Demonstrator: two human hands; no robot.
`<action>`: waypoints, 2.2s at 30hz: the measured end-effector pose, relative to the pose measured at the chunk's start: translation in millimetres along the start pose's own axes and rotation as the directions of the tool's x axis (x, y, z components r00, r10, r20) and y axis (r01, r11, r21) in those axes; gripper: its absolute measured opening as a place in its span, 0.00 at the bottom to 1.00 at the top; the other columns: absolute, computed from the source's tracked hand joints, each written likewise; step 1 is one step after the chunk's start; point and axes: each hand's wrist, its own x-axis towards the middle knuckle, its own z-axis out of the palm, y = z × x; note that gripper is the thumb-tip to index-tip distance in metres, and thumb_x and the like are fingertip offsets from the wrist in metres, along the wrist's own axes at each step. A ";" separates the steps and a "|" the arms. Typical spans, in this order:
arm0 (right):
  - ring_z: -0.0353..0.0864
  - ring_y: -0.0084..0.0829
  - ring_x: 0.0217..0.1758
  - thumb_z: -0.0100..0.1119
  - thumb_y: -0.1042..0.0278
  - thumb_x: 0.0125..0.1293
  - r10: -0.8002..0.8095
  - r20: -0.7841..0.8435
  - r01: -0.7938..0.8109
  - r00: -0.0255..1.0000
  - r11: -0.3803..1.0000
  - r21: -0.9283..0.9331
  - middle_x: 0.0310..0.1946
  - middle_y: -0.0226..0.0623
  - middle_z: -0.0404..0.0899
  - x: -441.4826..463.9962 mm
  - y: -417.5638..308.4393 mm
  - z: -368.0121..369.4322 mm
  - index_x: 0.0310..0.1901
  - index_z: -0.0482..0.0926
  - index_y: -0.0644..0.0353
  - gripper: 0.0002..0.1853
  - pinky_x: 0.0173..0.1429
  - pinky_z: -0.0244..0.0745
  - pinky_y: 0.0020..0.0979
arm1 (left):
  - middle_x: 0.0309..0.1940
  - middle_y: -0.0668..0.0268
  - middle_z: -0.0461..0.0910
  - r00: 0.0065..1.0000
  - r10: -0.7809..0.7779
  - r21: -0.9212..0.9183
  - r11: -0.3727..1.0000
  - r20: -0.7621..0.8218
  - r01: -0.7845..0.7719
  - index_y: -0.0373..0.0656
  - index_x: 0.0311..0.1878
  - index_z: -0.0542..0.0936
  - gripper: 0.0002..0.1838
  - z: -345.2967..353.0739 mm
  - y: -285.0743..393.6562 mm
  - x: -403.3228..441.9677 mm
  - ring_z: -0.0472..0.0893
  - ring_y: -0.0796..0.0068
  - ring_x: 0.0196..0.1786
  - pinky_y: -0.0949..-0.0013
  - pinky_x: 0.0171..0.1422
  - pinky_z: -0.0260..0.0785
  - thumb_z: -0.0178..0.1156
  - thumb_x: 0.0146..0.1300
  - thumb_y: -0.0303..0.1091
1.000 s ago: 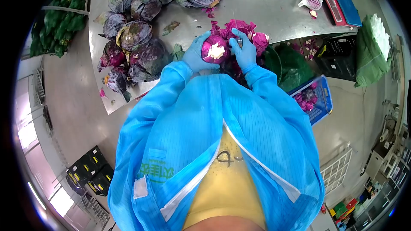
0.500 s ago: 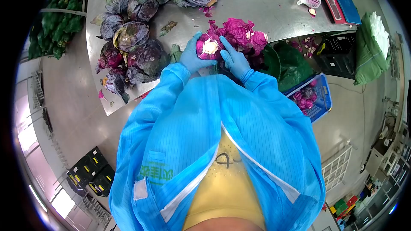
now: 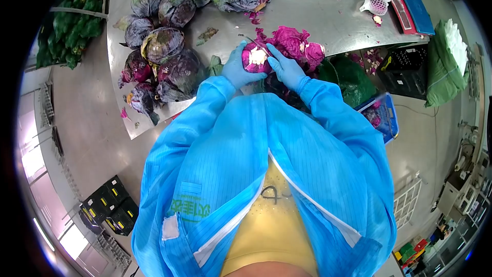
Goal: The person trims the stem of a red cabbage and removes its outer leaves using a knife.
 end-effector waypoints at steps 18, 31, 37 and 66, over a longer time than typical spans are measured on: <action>0.79 0.57 0.38 0.39 0.43 0.69 0.110 0.018 -0.111 0.994 0.986 0.127 0.35 0.60 0.78 11.5 3.1 -11.5 0.67 0.61 0.40 0.27 0.44 0.73 0.48 | 0.56 0.43 0.67 0.992 -0.123 0.263 0.957 -0.013 0.122 0.35 0.68 0.54 0.64 -3.7 38.6 4.5 0.72 0.48 0.57 0.60 0.63 0.66 0.74 0.29 0.60; 0.79 0.52 0.42 0.37 0.39 0.69 0.008 -0.072 -0.021 0.997 0.983 -0.183 0.40 0.55 0.79 13.3 -1.3 -20.7 0.67 0.61 0.39 0.28 0.47 0.72 0.46 | 0.58 0.42 0.67 0.968 -0.237 0.269 0.940 0.077 0.209 0.28 0.68 0.50 0.67 -14.1 62.9 7.9 0.69 0.48 0.61 0.61 0.66 0.62 0.71 0.29 0.62; 0.77 0.49 0.51 0.36 0.39 0.68 0.082 -0.121 -0.129 0.989 0.879 -0.460 0.48 0.48 0.78 5.9 -27.3 -31.2 0.62 0.68 0.41 0.27 0.53 0.71 0.45 | 0.56 0.41 0.68 0.978 -0.201 0.312 0.934 0.054 0.175 0.32 0.68 0.52 0.67 -6.1 48.5 12.6 0.72 0.48 0.57 0.60 0.63 0.65 0.72 0.28 0.63; 0.80 0.45 0.39 0.61 0.49 0.55 0.091 -0.547 -0.004 0.833 0.988 0.157 0.34 0.46 0.81 14.8 8.3 5.3 0.39 0.79 0.59 0.20 0.43 0.73 0.39 | 0.61 0.52 0.61 0.978 0.209 -0.157 0.965 -0.024 -0.210 0.33 0.69 0.47 0.65 0.1 -22.9 -26.5 0.68 0.60 0.62 0.61 0.66 0.63 0.80 0.31 0.41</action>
